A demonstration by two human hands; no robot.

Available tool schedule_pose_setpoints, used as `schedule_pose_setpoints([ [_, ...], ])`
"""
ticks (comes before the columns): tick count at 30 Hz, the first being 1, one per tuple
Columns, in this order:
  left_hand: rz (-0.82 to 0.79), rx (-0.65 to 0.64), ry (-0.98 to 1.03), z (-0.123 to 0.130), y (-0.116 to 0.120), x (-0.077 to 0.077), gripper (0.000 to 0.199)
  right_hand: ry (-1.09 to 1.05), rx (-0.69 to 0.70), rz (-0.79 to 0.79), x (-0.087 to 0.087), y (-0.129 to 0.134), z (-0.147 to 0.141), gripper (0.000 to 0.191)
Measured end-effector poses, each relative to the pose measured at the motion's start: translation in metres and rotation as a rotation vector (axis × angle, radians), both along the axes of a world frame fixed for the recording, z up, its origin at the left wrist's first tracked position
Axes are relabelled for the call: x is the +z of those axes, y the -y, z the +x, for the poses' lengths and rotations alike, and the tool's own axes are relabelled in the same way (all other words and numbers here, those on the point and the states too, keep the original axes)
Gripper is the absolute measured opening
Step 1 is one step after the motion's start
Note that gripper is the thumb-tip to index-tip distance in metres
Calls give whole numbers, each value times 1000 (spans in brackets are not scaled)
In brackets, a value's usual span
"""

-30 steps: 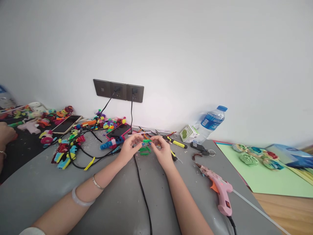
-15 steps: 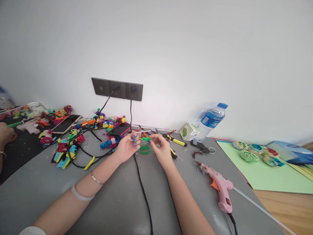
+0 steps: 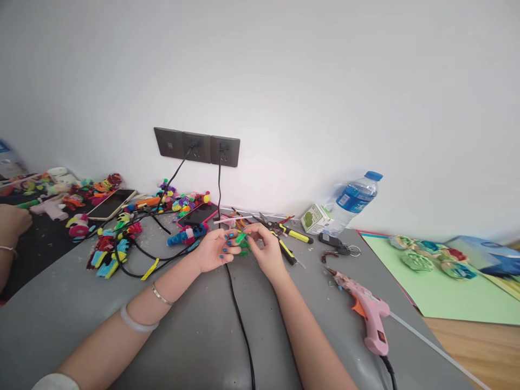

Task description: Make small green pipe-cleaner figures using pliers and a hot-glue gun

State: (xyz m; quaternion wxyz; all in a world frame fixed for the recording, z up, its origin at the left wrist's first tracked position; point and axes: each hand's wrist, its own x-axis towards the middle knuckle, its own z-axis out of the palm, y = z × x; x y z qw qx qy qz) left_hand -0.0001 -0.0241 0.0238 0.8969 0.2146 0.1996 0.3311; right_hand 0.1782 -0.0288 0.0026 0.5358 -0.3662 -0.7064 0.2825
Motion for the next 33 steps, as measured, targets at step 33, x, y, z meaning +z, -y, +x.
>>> schedule_pose_setpoints([
  [33, 153, 145, -251, 15, -2, -13, 13, 90, 62, -101, 4, 3, -1, 17],
])
